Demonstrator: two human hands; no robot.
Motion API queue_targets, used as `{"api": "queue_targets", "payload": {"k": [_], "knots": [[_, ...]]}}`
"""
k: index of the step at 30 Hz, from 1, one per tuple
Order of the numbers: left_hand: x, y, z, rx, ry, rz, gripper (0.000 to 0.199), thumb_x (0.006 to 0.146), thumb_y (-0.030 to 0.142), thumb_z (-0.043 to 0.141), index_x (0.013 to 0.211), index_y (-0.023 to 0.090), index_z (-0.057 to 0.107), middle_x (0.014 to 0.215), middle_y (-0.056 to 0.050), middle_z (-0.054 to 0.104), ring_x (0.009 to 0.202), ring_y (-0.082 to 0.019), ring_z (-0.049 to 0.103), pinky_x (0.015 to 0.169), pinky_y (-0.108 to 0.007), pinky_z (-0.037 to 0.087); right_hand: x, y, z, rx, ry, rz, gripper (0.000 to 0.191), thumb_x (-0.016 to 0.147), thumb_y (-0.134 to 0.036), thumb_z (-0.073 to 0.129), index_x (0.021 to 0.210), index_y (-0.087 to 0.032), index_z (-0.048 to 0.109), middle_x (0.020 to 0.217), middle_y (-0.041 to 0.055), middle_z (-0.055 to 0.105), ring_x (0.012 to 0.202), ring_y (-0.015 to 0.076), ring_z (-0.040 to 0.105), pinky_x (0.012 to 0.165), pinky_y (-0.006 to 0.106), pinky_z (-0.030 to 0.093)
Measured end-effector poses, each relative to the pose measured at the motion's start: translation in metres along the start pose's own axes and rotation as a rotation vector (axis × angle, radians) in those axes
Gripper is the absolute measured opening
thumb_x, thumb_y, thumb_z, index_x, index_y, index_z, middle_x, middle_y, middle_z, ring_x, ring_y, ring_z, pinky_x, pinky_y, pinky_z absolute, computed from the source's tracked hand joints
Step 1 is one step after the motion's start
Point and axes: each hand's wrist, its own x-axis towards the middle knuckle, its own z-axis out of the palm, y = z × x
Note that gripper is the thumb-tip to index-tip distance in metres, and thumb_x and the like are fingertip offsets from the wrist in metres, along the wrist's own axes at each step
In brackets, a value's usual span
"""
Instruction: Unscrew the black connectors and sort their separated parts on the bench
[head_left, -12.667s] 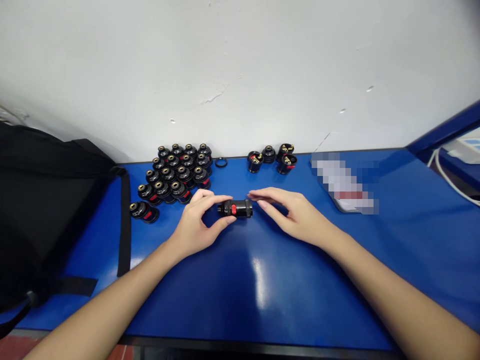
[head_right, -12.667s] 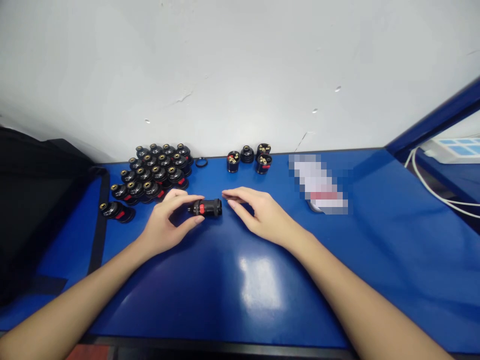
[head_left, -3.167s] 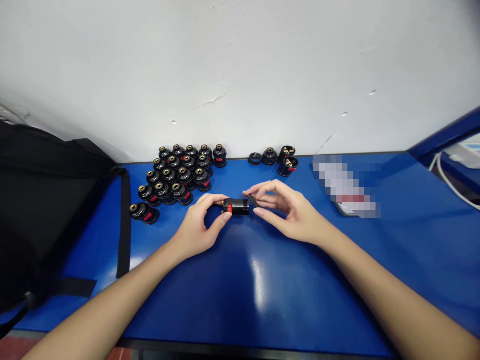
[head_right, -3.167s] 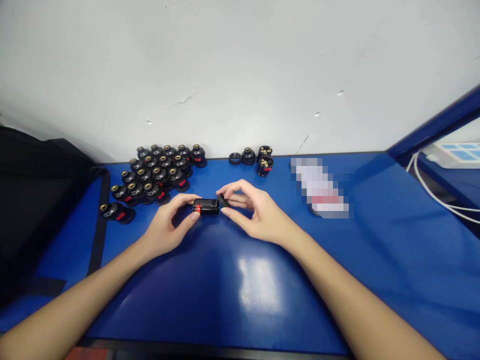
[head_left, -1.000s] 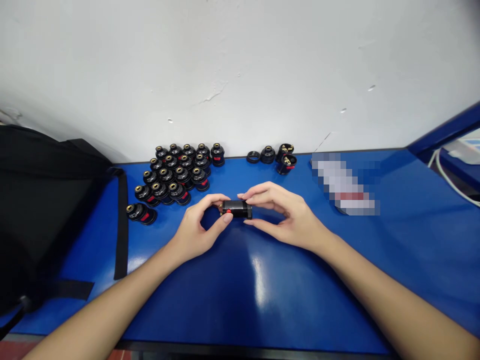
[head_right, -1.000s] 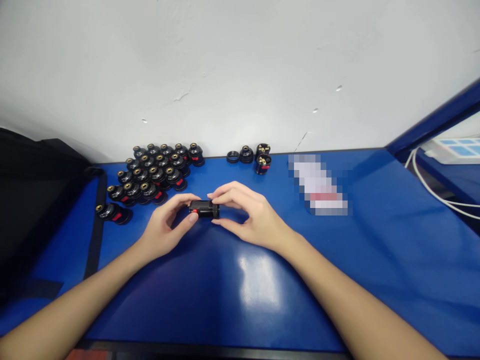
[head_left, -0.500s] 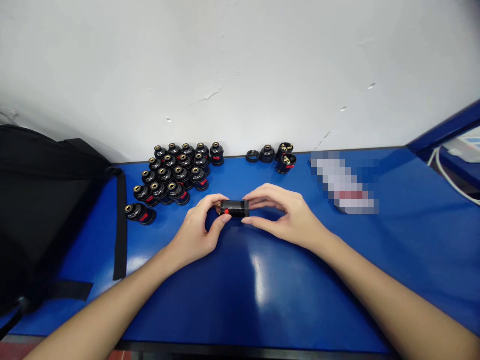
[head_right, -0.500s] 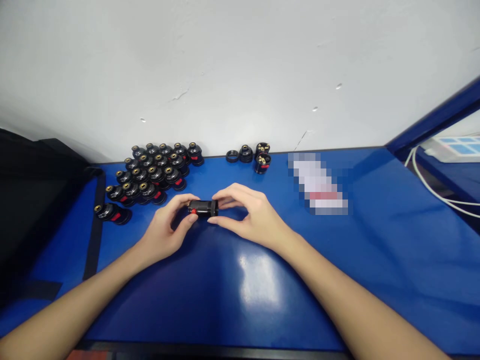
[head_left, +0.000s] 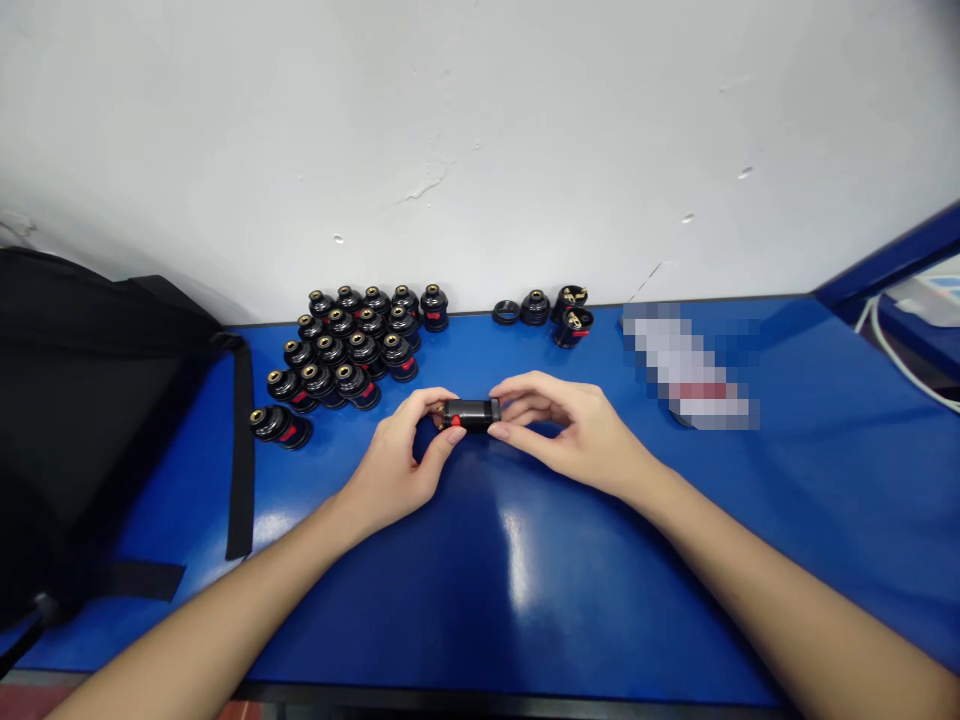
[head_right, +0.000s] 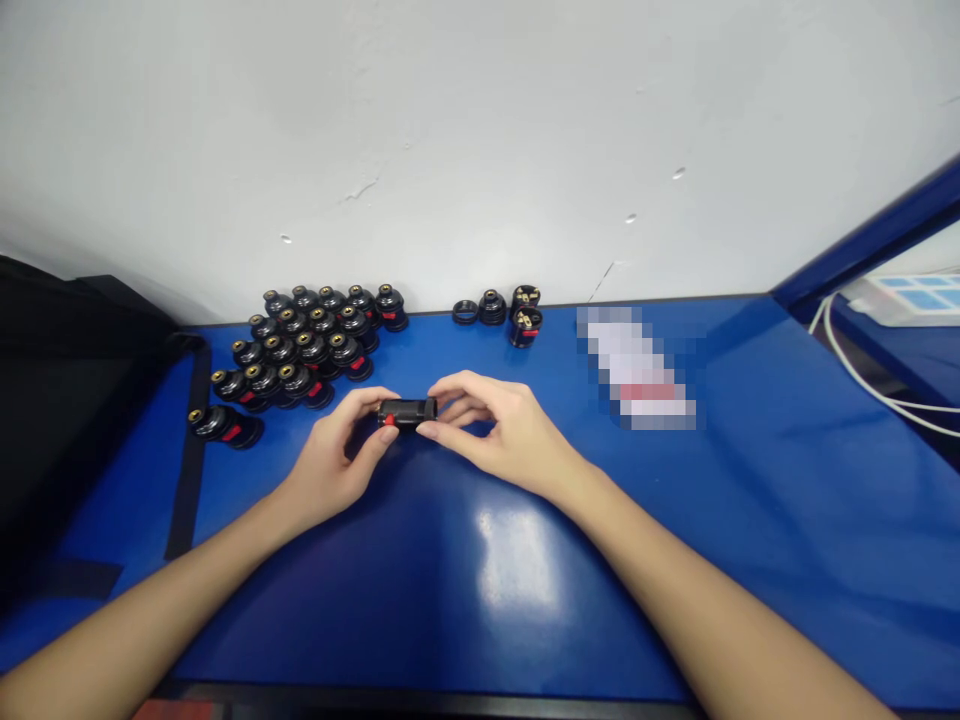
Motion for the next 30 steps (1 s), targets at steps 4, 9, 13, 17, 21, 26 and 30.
{"api": "queue_targets", "payload": {"k": [4, 9, 13, 17, 21, 26, 30], "knots": [[0.001, 0.000, 0.001, -0.007, 0.040, 0.014, 0.025, 0.104, 0.031, 0.062, 0.126, 0.021, 0.057, 0.110, -0.007, 0.073, 0.100, -0.019, 0.071, 0.091, -0.034, 0.057, -0.001, 0.004, -0.003, 0.015, -0.030, -0.054, 0.040, 0.088, -0.035, 0.087, 0.123, -0.022, 0.070, 0.119, 0.0079, 0.075, 0.101, 0.0229, 0.081, 0.098, 0.041, 0.070], [0.002, -0.002, 0.001, -0.036, 0.051, 0.004, 0.026, 0.103, 0.033, 0.065, 0.125, 0.021, 0.059, 0.108, -0.006, 0.074, 0.099, -0.019, 0.071, 0.091, -0.032, 0.057, -0.001, 0.007, -0.001, 0.030, -0.030, -0.086, 0.036, 0.090, -0.031, 0.084, 0.123, -0.023, 0.070, 0.125, 0.0085, 0.072, 0.110, 0.0229, 0.078, 0.103, 0.041, 0.068], [0.001, -0.004, 0.000, -0.076, 0.024, 0.015, 0.029, 0.103, 0.033, 0.065, 0.129, 0.021, 0.058, 0.114, -0.007, 0.074, 0.104, -0.019, 0.071, 0.095, -0.033, 0.056, -0.001, 0.001, -0.001, 0.032, -0.025, 0.024, 0.042, 0.089, -0.038, 0.085, 0.123, -0.022, 0.066, 0.106, 0.0059, 0.080, 0.084, 0.0188, 0.082, 0.080, 0.031, 0.071], [0.001, -0.002, -0.002, -0.066, -0.036, 0.043, 0.031, 0.101, 0.032, 0.069, 0.128, 0.022, 0.060, 0.113, -0.007, 0.072, 0.103, -0.019, 0.070, 0.096, -0.034, 0.056, 0.000, -0.006, -0.001, 0.050, -0.112, 0.200, 0.032, 0.103, -0.053, 0.064, 0.101, -0.021, 0.065, 0.070, 0.0009, 0.078, 0.058, 0.0164, 0.078, 0.056, 0.025, 0.064], [0.001, 0.001, -0.003, -0.039, -0.069, 0.048, 0.032, 0.099, 0.033, 0.072, 0.128, 0.023, 0.061, 0.114, -0.007, 0.073, 0.104, -0.020, 0.070, 0.096, -0.035, 0.057, 0.000, -0.010, -0.001, -0.005, -0.178, 0.354, 0.060, 0.108, -0.065, 0.045, 0.069, -0.021, 0.059, 0.051, -0.0001, 0.068, 0.035, 0.0125, 0.063, 0.040, 0.023, 0.052], [0.001, 0.000, -0.003, -0.015, -0.051, 0.048, 0.031, 0.099, 0.031, 0.073, 0.126, 0.022, 0.061, 0.114, -0.006, 0.073, 0.105, -0.020, 0.070, 0.096, -0.034, 0.056, 0.001, -0.010, -0.013, -0.211, -0.103, 0.146, 0.043, 0.104, -0.058, 0.059, 0.087, -0.021, 0.070, 0.068, 0.0024, 0.073, 0.054, 0.0157, 0.070, 0.055, 0.028, 0.061], [0.002, -0.001, -0.003, 0.008, -0.046, 0.036, 0.031, 0.099, 0.030, 0.072, 0.126, 0.022, 0.061, 0.117, -0.007, 0.073, 0.107, -0.021, 0.070, 0.097, -0.035, 0.055, 0.001, -0.006, -0.023, -0.210, -0.135, -0.121, 0.041, 0.089, -0.039, 0.083, 0.124, -0.024, 0.068, 0.122, 0.0094, 0.072, 0.109, 0.0254, 0.074, 0.099, 0.040, 0.065]]}}
